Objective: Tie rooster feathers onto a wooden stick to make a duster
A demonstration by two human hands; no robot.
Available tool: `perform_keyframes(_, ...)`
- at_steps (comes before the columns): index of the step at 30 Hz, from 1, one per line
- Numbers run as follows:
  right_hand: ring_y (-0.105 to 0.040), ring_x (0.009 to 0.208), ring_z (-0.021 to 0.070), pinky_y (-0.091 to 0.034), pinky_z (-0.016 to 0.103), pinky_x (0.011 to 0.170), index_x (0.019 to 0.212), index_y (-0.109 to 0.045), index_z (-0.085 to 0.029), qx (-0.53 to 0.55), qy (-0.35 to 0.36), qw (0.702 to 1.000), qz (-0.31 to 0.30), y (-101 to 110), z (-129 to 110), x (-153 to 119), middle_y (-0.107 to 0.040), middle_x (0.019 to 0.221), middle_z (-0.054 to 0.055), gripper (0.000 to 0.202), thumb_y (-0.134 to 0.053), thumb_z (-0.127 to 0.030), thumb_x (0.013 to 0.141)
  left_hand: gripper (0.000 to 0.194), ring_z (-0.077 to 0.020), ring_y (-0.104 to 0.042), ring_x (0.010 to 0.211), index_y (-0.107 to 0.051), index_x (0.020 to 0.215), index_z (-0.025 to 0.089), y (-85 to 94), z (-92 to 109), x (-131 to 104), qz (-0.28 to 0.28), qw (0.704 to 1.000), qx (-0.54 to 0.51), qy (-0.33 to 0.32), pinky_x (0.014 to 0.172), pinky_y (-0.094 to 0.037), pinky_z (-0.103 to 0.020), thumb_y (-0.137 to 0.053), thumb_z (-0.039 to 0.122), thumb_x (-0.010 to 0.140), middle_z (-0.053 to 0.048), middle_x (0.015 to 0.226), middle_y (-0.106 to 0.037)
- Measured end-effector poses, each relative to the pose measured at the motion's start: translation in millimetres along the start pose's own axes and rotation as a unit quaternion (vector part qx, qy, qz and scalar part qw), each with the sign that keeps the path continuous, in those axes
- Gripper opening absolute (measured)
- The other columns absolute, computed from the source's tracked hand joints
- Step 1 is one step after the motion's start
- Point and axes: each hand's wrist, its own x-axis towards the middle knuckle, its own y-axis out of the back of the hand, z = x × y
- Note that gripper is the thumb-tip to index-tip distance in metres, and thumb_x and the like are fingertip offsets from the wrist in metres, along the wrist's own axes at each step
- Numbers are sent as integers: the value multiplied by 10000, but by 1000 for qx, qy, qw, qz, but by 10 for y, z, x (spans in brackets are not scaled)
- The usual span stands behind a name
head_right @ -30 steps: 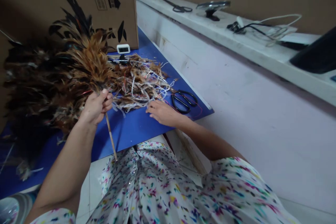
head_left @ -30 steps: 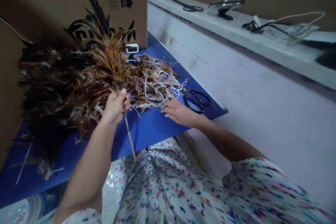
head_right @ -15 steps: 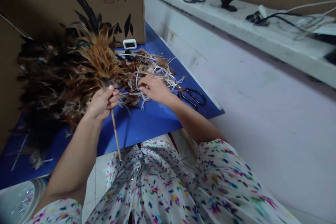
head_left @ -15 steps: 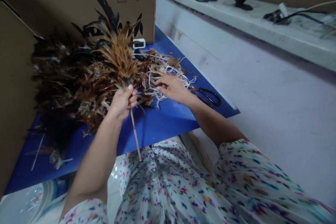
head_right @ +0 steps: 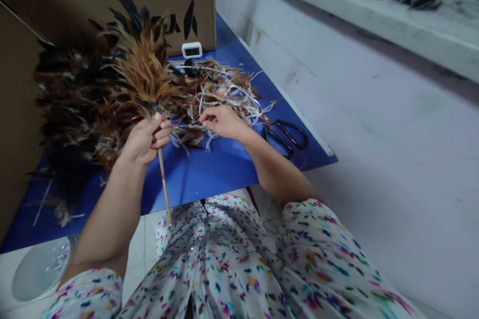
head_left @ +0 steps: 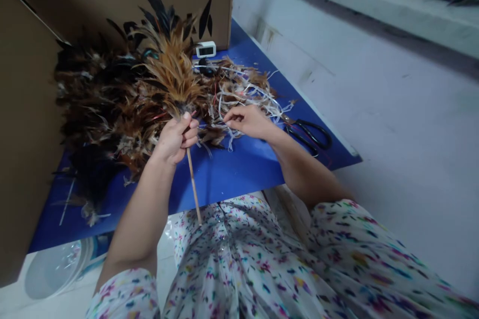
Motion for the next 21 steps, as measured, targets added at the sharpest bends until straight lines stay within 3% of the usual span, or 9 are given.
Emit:
perform_keyframes(3, -571, 739, 137, -420, 280, 741, 940, -737, -132, -81, 36, 996, -33, -42, -2, -13, -668, 846, 44, 167, -635, -134, 808, 232, 15, -248, 375, -528, 825, 149, 24, 34, 3, 9, 1000, -1, -9, 316, -164, -81, -719, 262, 890, 69, 604, -455)
perform_keyframes(8, -596, 985, 231, -426, 313, 847, 1143, -692, -129, -202, 78, 972, -94, -224, -44, -24, -656, 1079, 122, 299, -685, -242, 866, 229, 16, -250, 369, -520, 817, 151, 41, 62, 3, 10, 1000, -2, -23, 311, -171, -84, -701, 259, 906, 70, 608, -460)
perform_keyframes(12, -602, 964, 236, -424, 326, 836, 1004, -714, -120, -238, 58, 962, -118, -314, -21, 6, -666, 1008, 130, 208, -535, -220, 968, 243, 15, -245, 366, -508, 795, 155, 26, 72, -7, 19, 1000, 7, -22, 306, -169, -84, -694, 261, 910, 71, 603, -452)
perform_keyframes(14, -605, 917, 229, -435, 336, 835, 900, -714, -119, -223, 56, 968, -96, -303, 8, 26, -661, 945, 127, 271, -483, -227, 993, 234, 15, -240, 366, -516, 797, 153, 22, 70, -9, 22, 1000, 11, -20, 306, -167, -84, -692, 258, 910, 70, 604, -450)
perform_keyframes(17, -617, 971, 243, -455, 369, 910, 891, -716, -137, -172, 70, 983, -12, -256, 25, 41, -666, 978, 126, 202, -552, -239, 952, 208, 14, -240, 368, -534, 805, 147, 25, 53, -8, 17, 1000, 14, -21, 310, -174, -86, -676, 246, 920, 65, 610, -450)
perform_keyframes(19, -599, 1121, 268, -428, 411, 1027, 1018, -714, -156, -124, 92, 987, 46, -259, -16, 38, -672, 1128, 129, 172, -639, -229, 882, 196, 13, -245, 372, -549, 818, 143, 22, 34, -11, 12, 999, 22, -20, 314, -183, -84, -683, 250, 914, 63, 615, -449)
perform_keyframes(21, -537, 1269, 278, -379, 430, 1113, 1233, -647, -175, -68, 112, 989, 68, -314, -98, 30, -617, 1327, 128, 432, -705, -216, 807, 199, 11, -250, 375, -562, 826, 140, 12, 15, -22, 6, 999, 35, -16, 315, -186, -84, -701, 261, 900, 62, 616, -447)
